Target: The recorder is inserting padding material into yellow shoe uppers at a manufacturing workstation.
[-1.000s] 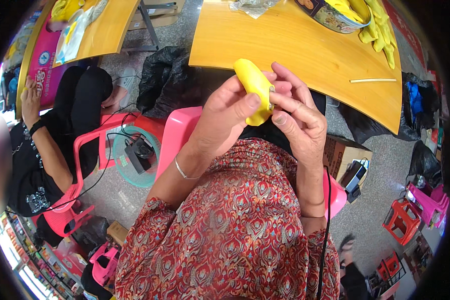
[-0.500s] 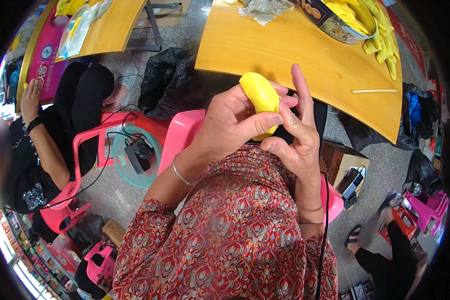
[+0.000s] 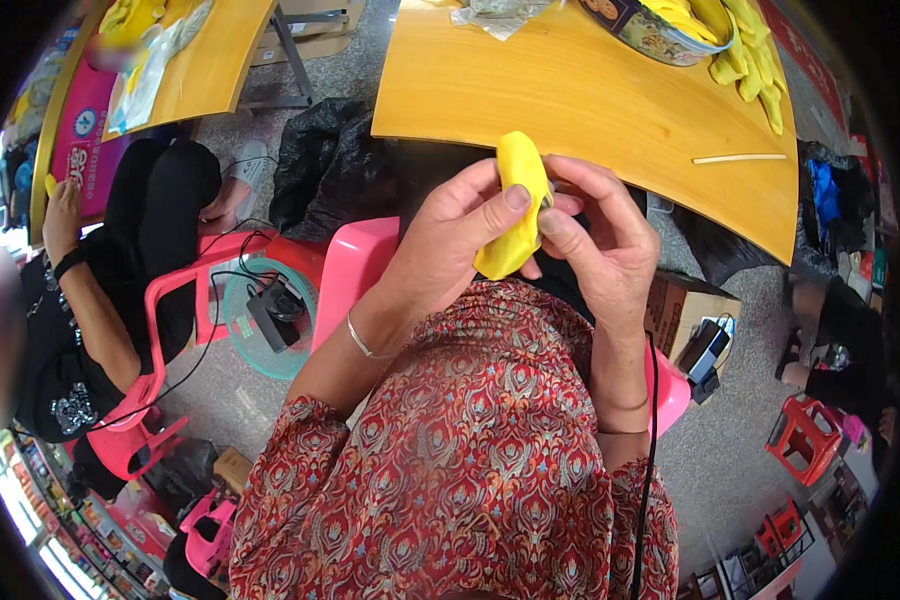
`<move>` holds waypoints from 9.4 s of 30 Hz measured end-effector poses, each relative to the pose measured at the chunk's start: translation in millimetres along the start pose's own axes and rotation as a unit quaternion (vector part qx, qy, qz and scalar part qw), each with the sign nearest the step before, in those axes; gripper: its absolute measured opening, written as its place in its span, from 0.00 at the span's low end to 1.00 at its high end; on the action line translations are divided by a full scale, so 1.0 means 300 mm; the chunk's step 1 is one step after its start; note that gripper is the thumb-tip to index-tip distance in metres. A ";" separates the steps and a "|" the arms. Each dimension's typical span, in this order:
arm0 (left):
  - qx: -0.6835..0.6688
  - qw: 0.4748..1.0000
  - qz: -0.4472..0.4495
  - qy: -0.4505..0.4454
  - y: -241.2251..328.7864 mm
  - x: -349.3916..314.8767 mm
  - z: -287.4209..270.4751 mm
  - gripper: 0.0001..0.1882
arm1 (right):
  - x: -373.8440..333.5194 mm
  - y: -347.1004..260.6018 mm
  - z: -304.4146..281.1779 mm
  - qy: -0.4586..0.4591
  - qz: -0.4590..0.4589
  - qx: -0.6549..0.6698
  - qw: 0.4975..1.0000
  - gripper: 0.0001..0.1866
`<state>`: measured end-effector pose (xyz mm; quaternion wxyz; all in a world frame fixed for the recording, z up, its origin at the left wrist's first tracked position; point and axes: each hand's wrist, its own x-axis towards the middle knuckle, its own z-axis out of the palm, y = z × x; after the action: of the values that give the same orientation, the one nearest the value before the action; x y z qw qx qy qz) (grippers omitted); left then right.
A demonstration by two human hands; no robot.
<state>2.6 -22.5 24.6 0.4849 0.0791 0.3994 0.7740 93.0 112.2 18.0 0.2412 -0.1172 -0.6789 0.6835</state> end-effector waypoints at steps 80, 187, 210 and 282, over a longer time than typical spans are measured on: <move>0.090 0.994 -0.020 0.066 -0.033 0.025 -0.125 0.22 | 0.012 -0.029 -0.032 -0.125 -0.154 -0.427 0.882 0.14; 0.075 0.989 0.126 -0.035 0.018 -0.084 0.051 0.17 | -0.073 -0.191 0.020 -0.060 -0.238 -0.363 0.899 0.25; 0.045 0.983 0.126 -0.123 0.045 -0.050 0.010 0.28 | -0.077 -0.063 0.014 -0.096 -0.091 -0.066 0.989 0.22; -0.110 0.978 0.043 -0.171 0.000 -0.005 -0.041 0.31 | -0.050 -0.074 0.022 -0.090 -0.102 -0.142 0.980 0.17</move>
<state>-2.9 -30.3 16.8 0.5176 0.1737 0.2195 0.8085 106.5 98.2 37.7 0.2283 -0.0181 -0.7963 0.5598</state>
